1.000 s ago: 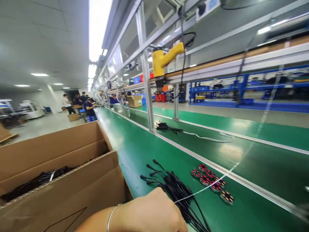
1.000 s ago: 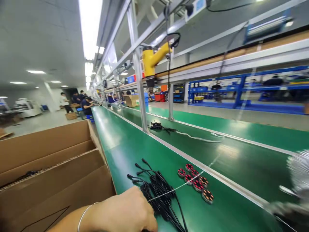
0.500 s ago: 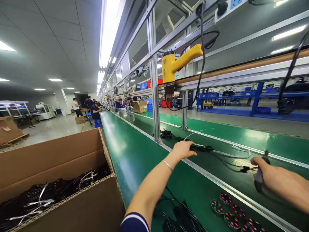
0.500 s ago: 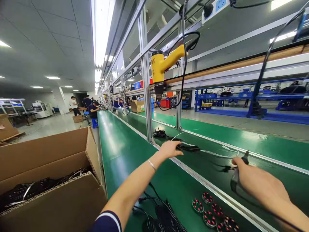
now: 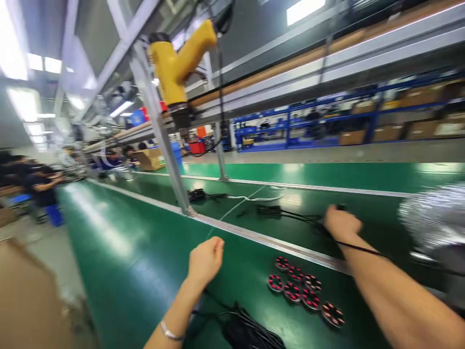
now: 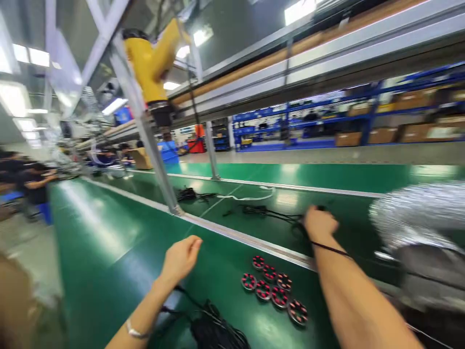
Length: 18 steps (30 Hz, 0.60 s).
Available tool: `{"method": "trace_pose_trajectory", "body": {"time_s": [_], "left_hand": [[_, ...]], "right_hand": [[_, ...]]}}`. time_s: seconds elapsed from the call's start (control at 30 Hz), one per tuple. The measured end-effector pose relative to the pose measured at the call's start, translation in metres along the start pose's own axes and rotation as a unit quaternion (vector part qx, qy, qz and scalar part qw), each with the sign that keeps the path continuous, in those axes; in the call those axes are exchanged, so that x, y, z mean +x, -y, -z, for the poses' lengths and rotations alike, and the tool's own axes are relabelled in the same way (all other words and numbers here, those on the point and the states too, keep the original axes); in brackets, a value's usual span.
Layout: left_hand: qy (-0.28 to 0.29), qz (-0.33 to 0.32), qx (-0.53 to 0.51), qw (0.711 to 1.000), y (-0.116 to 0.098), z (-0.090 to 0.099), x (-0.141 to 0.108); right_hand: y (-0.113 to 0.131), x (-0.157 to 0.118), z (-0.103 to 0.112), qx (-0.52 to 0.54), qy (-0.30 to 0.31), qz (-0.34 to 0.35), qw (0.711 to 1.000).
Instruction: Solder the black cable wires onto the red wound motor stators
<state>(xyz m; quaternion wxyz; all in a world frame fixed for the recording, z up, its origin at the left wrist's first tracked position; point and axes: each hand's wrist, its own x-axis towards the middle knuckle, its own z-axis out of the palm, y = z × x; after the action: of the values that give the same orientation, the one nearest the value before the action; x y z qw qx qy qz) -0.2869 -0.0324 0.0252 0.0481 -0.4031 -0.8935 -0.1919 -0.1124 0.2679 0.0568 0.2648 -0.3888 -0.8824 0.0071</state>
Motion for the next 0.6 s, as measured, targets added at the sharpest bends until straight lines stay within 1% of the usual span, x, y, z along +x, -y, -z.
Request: {"method": "trace_pose_trajectory", "body": {"time_s": [0.07, 0.1, 0.13, 0.2, 0.27, 0.3, 0.37, 0.43, 0.5, 0.53, 0.6], "left_hand": [[-0.016, 0.006, -0.007, 1.0, 0.01, -0.004, 0.008], [-0.021, 0.006, -0.013, 1.0, 0.013, -0.006, 0.01], [-0.025, 0.005, -0.019, 1.0, 0.016, -0.007, 0.011], [-0.024, 0.002, -0.031, 0.999, 0.019, -0.007, 0.008], [-0.015, -0.005, -0.039, 0.999, 0.019, -0.003, 0.002], [-0.009, -0.011, -0.042, 0.999, 0.018, 0.0, -0.001], [0.01, -0.028, -0.047, 0.998, 0.011, 0.007, -0.006], [0.036, -0.056, -0.052, 0.996, -0.002, 0.012, -0.009], [0.072, -0.096, -0.058, 0.991, -0.02, 0.013, -0.013], [0.094, -0.119, -0.061, 0.987, -0.03, 0.011, -0.015], [0.142, -0.161, -0.062, 0.975, -0.052, 0.002, -0.019]], "right_hand": [[-0.006, -0.001, 0.009, -0.055, 0.042, -0.111, 0.991], [-0.005, 0.001, 0.013, -0.072, 0.058, -0.145, 0.985], [-0.001, 0.004, 0.017, -0.083, 0.071, -0.162, 0.981], [0.012, 0.007, 0.029, -0.09, 0.085, -0.16, 0.979], [0.025, -0.001, 0.048, -0.087, 0.084, -0.122, 0.985], [0.03, -0.01, 0.06, -0.083, 0.08, -0.094, 0.989], [0.033, -0.04, 0.088, -0.073, 0.069, -0.03, 0.994], [0.026, -0.083, 0.116, -0.065, 0.058, 0.031, 0.996], [0.009, -0.134, 0.139, -0.059, 0.054, 0.085, 0.993], [-0.004, -0.161, 0.147, -0.056, 0.055, 0.106, 0.991], [-0.033, -0.212, 0.156, -0.043, 0.048, 0.153, 0.986]]}}
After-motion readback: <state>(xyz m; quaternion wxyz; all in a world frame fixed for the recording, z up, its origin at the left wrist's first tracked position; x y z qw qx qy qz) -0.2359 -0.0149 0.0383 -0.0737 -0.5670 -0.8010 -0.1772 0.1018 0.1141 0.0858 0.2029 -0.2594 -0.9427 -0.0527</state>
